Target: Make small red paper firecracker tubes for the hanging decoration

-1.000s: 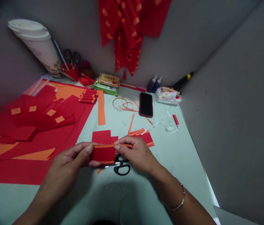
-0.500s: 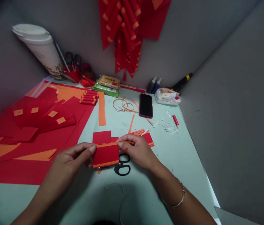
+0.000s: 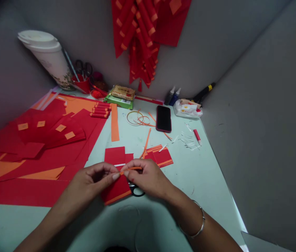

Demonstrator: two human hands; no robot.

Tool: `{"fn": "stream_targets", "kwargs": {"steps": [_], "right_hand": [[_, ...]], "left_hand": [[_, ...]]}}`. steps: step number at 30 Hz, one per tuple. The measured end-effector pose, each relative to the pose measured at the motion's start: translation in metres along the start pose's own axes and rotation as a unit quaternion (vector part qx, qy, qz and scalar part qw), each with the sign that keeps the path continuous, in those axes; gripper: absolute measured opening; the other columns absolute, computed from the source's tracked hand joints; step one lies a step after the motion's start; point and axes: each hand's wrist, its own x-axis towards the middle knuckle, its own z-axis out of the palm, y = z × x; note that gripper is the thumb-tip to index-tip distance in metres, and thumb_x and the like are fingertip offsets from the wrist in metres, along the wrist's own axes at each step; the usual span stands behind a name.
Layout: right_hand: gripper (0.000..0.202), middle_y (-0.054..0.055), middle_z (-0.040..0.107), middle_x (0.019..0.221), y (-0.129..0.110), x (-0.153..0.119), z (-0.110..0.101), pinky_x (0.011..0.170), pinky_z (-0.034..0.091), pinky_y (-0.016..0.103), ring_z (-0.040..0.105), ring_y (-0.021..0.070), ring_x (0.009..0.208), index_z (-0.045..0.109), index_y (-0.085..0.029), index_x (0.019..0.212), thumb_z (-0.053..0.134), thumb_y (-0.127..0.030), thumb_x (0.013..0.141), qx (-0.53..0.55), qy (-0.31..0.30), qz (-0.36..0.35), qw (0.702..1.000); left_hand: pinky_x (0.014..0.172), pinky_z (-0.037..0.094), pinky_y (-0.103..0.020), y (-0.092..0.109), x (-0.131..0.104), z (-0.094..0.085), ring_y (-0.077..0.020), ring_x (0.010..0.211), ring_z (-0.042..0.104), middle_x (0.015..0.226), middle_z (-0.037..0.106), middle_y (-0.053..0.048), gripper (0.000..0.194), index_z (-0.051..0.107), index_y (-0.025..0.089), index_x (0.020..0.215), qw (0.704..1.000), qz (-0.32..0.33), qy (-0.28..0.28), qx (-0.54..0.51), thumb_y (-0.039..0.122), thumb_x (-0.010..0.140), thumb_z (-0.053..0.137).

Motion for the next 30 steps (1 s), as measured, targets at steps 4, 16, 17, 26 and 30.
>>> {"fn": "stream_targets", "kwargs": {"steps": [4,16,17,26,30], "right_hand": [[0.024,0.000,0.065,0.077,0.003,0.003,-0.009,0.064,0.045,0.029,0.057,0.0131,0.067,0.070,-0.020,0.103,0.062,-0.026,0.081,-0.003,0.040,-0.050,0.998],[0.019,0.006,0.066,0.099,0.001,-0.022,-0.013,0.074,0.042,0.030,0.058,0.0197,0.089,0.064,-0.019,0.100,0.058,-0.010,0.084,-0.498,-0.056,-0.148,0.852],[0.022,0.007,0.065,0.101,0.004,-0.024,-0.009,0.074,0.041,0.030,0.057,0.0202,0.090,0.062,-0.019,0.102,0.055,-0.007,0.084,-0.522,-0.050,-0.163,0.836],[0.025,0.006,0.062,0.088,0.020,-0.022,-0.001,0.059,0.030,0.030,0.051,0.0179,0.071,0.061,-0.019,0.103,0.051,-0.007,0.083,-0.589,-0.045,-0.217,0.777],[0.035,0.006,0.064,0.097,0.007,-0.024,-0.013,0.062,0.035,0.028,0.055,0.0169,0.075,0.062,-0.022,0.110,0.054,-0.008,0.079,-0.518,-0.070,-0.173,0.835]], "left_hand": [[0.074,0.048,-0.033,-0.001,0.001,-0.002,-0.0243,0.082,0.066,0.085,0.077,-0.004,0.022,0.076,0.025,0.081,1.000,-0.006,-0.016,0.014,0.044,0.073,0.070],[0.073,0.049,-0.024,-0.017,0.005,-0.017,-0.0172,0.084,0.064,0.085,0.074,0.004,0.023,0.073,0.027,0.088,0.977,-0.007,0.113,-0.180,0.043,0.074,0.079],[0.072,0.049,-0.023,-0.017,0.005,-0.017,-0.0168,0.083,0.064,0.084,0.073,0.003,0.022,0.073,0.026,0.088,0.976,-0.006,0.109,-0.188,0.042,0.074,0.079],[0.067,0.050,-0.022,-0.009,0.001,-0.018,-0.0151,0.075,0.065,0.077,0.072,0.004,0.018,0.072,0.024,0.081,0.967,-0.016,0.114,-0.227,0.039,0.074,0.080],[0.069,0.054,-0.023,-0.006,0.002,-0.027,-0.0170,0.078,0.068,0.076,0.074,0.003,0.026,0.075,0.024,0.088,0.950,-0.034,0.168,-0.260,0.037,0.067,0.085]]}}
